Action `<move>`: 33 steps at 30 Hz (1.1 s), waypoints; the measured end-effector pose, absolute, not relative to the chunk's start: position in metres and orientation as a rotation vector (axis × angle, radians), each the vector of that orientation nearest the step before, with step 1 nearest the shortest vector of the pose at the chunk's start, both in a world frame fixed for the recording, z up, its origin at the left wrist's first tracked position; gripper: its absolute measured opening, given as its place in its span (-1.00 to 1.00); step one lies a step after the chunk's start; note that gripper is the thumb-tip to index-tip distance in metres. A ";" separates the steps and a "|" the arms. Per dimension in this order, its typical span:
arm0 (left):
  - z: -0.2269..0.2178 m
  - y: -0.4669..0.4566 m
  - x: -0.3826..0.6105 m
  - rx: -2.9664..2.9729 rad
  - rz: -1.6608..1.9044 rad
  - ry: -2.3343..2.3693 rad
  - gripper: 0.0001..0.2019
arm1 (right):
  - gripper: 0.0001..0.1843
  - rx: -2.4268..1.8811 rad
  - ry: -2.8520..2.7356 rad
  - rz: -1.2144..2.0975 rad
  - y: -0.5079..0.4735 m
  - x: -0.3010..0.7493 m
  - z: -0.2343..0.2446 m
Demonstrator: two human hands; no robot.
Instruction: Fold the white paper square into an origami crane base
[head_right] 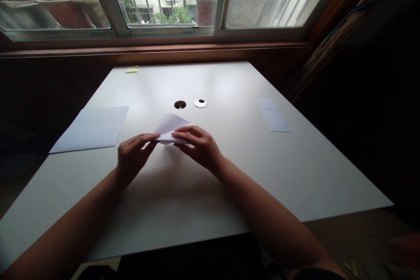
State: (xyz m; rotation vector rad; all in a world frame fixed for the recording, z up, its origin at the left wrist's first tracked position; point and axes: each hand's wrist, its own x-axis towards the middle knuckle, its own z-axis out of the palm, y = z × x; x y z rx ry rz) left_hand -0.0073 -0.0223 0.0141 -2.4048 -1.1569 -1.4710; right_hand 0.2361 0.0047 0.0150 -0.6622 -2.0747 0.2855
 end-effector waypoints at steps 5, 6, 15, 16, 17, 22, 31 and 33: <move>0.015 -0.024 -0.006 -2.372 -1.512 -1.145 -0.77 | -0.55 -0.784 -2.128 -0.095 0.001 0.240 0.016; 0.016 -0.024 -0.006 -2.374 -1.512 -1.144 -0.77 | -0.53 -0.795 -2.136 -0.148 -0.001 0.240 0.017; 0.019 -0.028 -0.007 -2.432 -1.495 -1.040 -0.72 | -0.42 -0.685 -2.199 -0.166 -0.007 0.236 0.022; 0.019 -0.028 -0.007 -2.452 -1.483 -1.025 -0.71 | -0.42 -0.683 -2.200 -0.157 -0.007 0.237 0.022; 0.020 -0.028 -0.007 -2.467 -1.474 -1.008 -0.70 | -0.42 -0.679 -2.198 -0.154 -0.007 0.237 0.022; 0.022 -0.028 -0.005 -2.447 -1.462 -0.963 -0.68 | -0.39 -0.663 -2.177 -0.146 -0.007 0.239 0.020; 0.021 -0.028 -0.006 -2.439 -1.486 -0.971 -0.68 | -0.45 -0.623 -2.172 -0.105 -0.007 0.240 0.021; 0.021 -0.028 -0.006 -2.420 -1.502 -0.990 -0.70 | -0.49 -0.614 -2.167 -0.123 -0.007 0.241 0.021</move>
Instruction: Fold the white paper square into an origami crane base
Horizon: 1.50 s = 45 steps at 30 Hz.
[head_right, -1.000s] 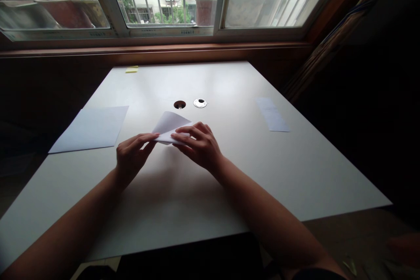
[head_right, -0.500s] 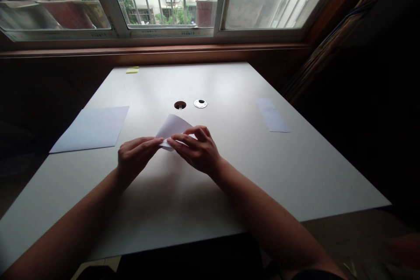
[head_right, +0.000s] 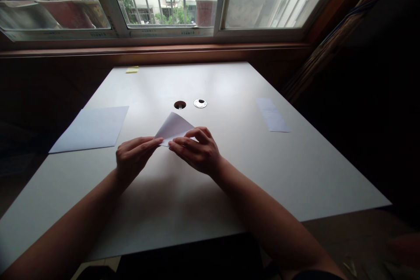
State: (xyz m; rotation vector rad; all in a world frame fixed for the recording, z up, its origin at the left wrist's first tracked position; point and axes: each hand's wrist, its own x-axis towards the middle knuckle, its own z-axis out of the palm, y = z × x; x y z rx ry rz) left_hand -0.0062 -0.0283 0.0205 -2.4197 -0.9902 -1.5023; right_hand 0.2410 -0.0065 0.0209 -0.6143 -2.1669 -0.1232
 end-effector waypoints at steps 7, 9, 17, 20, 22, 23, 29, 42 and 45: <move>0.021 -0.028 -0.005 -2.396 -1.539 -1.019 -0.76 | -0.61 -0.634 -2.138 -0.116 -0.004 0.243 0.022; 0.021 -0.028 -0.005 -2.401 -1.533 -1.008 -0.77 | -0.62 -0.637 -2.125 -0.105 -0.004 0.243 0.022; 0.018 -0.029 -0.005 -2.431 -1.662 -1.057 -0.83 | -0.83 -0.722 -1.923 0.126 0.002 0.241 0.022; 0.016 -0.029 -0.003 -2.445 -1.850 -1.147 -0.87 | -0.93 -0.745 -1.823 0.333 0.004 0.240 0.024; 0.014 -0.028 -0.002 -2.432 -1.996 -1.268 -0.91 | -0.92 -0.728 -1.778 0.512 0.005 0.239 0.023; 0.012 -0.028 -0.002 -2.421 -2.063 -1.334 -0.90 | -0.91 -0.728 -1.761 0.608 0.006 0.239 0.022; 0.007 -0.021 -0.001 -2.386 -2.267 -1.640 -0.81 | -0.80 -0.767 -1.628 1.068 0.013 0.235 0.012; 0.002 -0.011 -0.002 -2.417 -2.633 -2.069 -0.61 | -0.17 -0.851 -1.280 1.493 0.017 0.235 0.008; 0.000 -0.009 -0.003 -2.482 -2.582 -2.167 -0.58 | -0.25 -0.864 -1.288 1.452 0.018 0.236 0.007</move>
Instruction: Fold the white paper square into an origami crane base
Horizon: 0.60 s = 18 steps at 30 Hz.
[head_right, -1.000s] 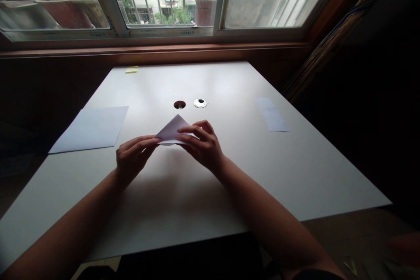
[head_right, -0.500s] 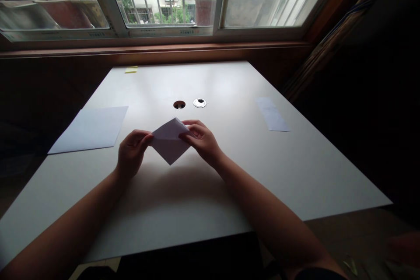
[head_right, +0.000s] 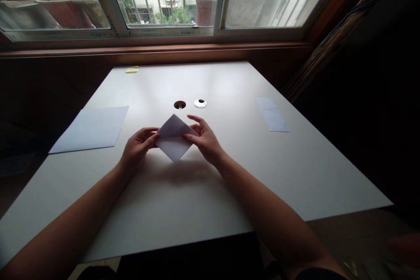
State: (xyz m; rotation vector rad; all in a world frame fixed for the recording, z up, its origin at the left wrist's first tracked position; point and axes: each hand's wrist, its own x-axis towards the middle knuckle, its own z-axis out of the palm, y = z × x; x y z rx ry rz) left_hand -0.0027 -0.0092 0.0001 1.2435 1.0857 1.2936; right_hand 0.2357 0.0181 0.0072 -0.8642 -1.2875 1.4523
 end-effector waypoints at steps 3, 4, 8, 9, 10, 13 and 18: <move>-0.001 -0.009 -0.004 1.246 1.235 1.109 -0.62 | -0.34 -0.863 -1.309 1.399 0.018 0.236 0.006; -0.001 -0.009 -0.004 1.254 1.221 1.117 -0.64 | -0.36 -0.860 -1.317 1.387 0.018 0.236 0.006; -0.001 -0.010 -0.004 1.286 1.215 1.138 -0.67 | -0.38 -0.865 -1.348 1.367 0.017 0.236 0.008; 0.000 -0.011 -0.004 1.294 1.234 1.145 -0.68 | -0.37 -0.869 -1.358 1.372 0.016 0.236 0.008; 0.000 -0.011 -0.004 1.305 1.256 1.154 -0.69 | -0.36 -0.873 -1.372 1.384 0.016 0.236 0.009; 0.001 -0.012 -0.005 1.347 1.331 1.202 -0.70 | -0.31 -0.872 -1.429 1.435 0.014 0.235 0.011; 0.001 -0.011 -0.006 1.346 1.430 1.220 -0.72 | -0.31 -0.856 -1.479 1.428 0.013 0.233 0.008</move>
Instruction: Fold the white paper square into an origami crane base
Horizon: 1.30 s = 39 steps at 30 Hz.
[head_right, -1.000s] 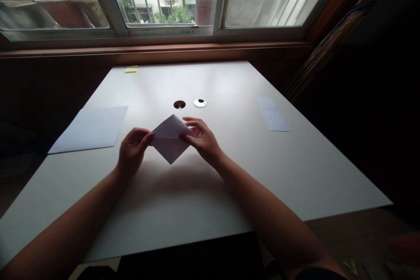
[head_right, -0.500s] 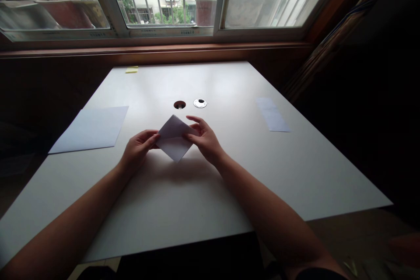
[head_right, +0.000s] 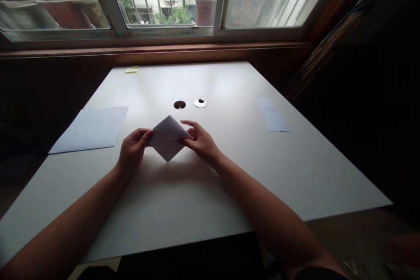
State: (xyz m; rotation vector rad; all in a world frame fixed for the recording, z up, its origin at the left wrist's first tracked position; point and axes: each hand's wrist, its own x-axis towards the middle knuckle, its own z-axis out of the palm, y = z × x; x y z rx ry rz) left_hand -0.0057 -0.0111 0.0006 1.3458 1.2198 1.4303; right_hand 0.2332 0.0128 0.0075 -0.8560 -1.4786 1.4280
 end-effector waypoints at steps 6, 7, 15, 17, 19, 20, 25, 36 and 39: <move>-0.003 -0.008 -0.004 1.223 1.318 1.070 -0.65 | -0.44 -0.848 -1.421 1.348 0.016 0.235 0.007; -0.004 -0.007 -0.004 1.212 1.276 1.047 -0.63 | -0.47 -0.850 -1.404 1.341 0.016 0.235 0.007; -0.004 -0.009 -0.003 1.249 1.202 1.058 -0.58 | -0.58 -0.832 -1.360 1.426 0.017 0.235 0.005; -0.004 -0.009 -0.003 1.247 1.251 1.069 -0.57 | -0.56 -0.797 -1.385 1.509 0.016 0.234 0.006; -0.004 -0.009 -0.003 1.261 1.258 1.079 -0.56 | -0.47 -0.770 -1.391 1.586 0.014 0.232 0.008; -0.004 -0.009 -0.003 1.278 1.244 1.089 -0.55 | -0.39 -0.769 -1.385 1.612 0.013 0.232 0.009; -0.002 -0.012 -0.004 1.471 1.071 1.131 -0.57 | -0.09 -0.825 -1.327 1.591 0.012 0.233 0.013; 0.001 -0.017 -0.002 1.531 1.050 1.213 -0.66 | -0.78 -0.889 -1.497 1.399 0.012 0.233 0.008; 0.003 -0.017 0.000 1.441 1.102 1.224 -0.65 | -0.80 -0.882 -1.544 1.425 0.011 0.232 0.005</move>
